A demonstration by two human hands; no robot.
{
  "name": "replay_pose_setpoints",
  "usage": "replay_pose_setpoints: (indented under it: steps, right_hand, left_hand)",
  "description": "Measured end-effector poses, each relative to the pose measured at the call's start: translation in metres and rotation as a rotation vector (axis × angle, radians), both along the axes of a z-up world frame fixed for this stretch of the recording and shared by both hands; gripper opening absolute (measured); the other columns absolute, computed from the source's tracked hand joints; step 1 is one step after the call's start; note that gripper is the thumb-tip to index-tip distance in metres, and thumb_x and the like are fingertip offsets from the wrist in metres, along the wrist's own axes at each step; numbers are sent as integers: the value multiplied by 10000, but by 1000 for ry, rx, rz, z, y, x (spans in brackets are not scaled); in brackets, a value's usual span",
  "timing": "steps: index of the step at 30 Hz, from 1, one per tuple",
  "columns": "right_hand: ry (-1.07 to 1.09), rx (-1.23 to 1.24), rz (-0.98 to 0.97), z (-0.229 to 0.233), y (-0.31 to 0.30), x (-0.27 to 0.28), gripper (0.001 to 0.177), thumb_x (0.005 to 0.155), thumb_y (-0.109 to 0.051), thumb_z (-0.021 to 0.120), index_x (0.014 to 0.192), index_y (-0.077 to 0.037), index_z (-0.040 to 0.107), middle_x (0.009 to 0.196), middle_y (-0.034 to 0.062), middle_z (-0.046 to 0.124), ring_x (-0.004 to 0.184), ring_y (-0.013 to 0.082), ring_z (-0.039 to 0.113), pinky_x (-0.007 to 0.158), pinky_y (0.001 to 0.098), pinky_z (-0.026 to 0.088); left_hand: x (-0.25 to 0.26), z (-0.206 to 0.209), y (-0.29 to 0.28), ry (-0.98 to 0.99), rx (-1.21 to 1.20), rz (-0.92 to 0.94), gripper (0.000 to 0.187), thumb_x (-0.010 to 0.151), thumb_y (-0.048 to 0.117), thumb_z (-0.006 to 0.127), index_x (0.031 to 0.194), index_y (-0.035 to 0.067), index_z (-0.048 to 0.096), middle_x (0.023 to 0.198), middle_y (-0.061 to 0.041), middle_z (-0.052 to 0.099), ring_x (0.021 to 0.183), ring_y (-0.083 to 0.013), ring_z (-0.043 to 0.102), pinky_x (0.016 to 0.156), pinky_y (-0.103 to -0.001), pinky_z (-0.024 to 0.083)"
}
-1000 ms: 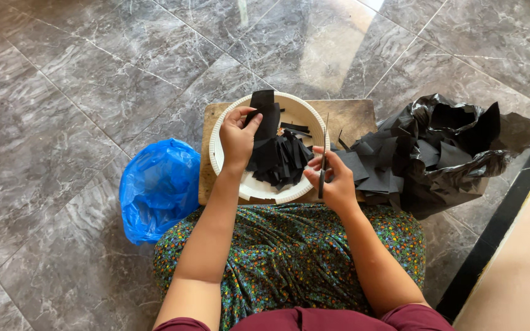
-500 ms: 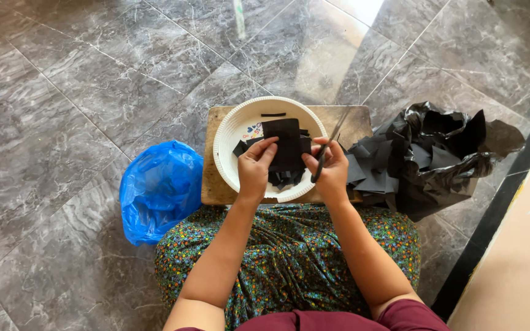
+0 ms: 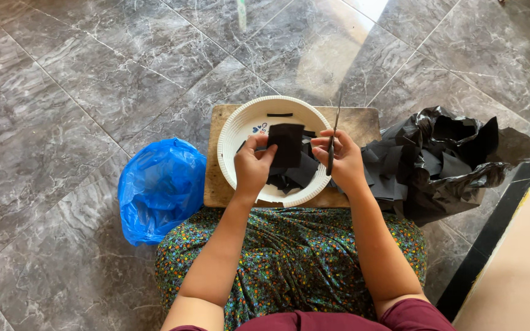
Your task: The person sits on the floor and uses scissors to cut small black rectangular pieces into thin strips. The cut strips are placed into a white bowl on a small wooden stool. The person handles the pieces one at a time, repeatedly cutting and dropping them into the bowl.
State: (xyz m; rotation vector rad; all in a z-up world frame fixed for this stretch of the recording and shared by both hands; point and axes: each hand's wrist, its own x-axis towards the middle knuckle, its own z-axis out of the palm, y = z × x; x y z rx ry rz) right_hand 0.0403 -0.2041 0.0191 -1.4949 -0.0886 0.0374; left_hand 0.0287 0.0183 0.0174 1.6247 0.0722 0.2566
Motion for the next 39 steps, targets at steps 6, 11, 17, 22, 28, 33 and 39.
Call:
replay_pose_setpoints:
  steps: [6,11,17,22,28,33,39]
  right_hand:
    - [-51,58,-20,-11,-2,0,413,904,2,775,1271,-40,590,1092,82,707,974,107,650,827,254,540]
    - [43,78,-11,-12,3,-7,431,867,46,775,1256,-38,608,1014,71,674,892,116,630,759,261,517]
    - [77,171,113,-9,2,-14,433,825,45,761,1213,-62,600,1077,49,703,986,115,653,869,263,545]
    - [60,172,127,-16,-1,-17,470,793,83,795,1208,-50,617,988,20,630,916,107,608,807,256,504]
    - [17,206,87,-17,-2,-23,451,797,100,787,1181,-53,606,960,20,623,878,94,582,771,238,468]
    - [-286,107,9,-10,1,-32,420,836,100,767,1186,-50,590,982,15,623,970,129,639,903,268,533]
    - [-401,-277,8,-4,6,-45,386,798,88,778,1133,-13,617,1012,48,712,990,138,700,929,294,551]
  left_hand:
    - [-3,-7,-10,-8,65,-196,310,884,-7,774,1175,37,676,921,-76,759,811,-121,728,729,-257,594]
    - [2,-10,-9,19,-122,-281,419,881,-48,739,1273,44,622,1020,-84,738,938,-130,721,843,-262,592]
    - [1,-14,-6,114,-325,-472,464,878,-114,680,1312,28,598,1052,-108,747,972,-147,714,871,-274,583]
    - [3,-15,-4,113,-294,-502,412,894,-122,672,1281,8,621,1072,-111,736,1011,-143,697,920,-275,568]
    - [2,-21,-2,87,-343,-546,339,915,-41,685,1247,-8,625,1084,-109,731,1022,-148,689,918,-279,560]
    - [11,-28,11,583,-410,-435,531,1043,475,441,1223,18,640,984,-195,745,894,-257,720,777,-352,588]
    - [10,-32,11,605,-562,-605,335,970,263,672,1189,9,662,977,-124,739,844,-204,748,703,-320,625]
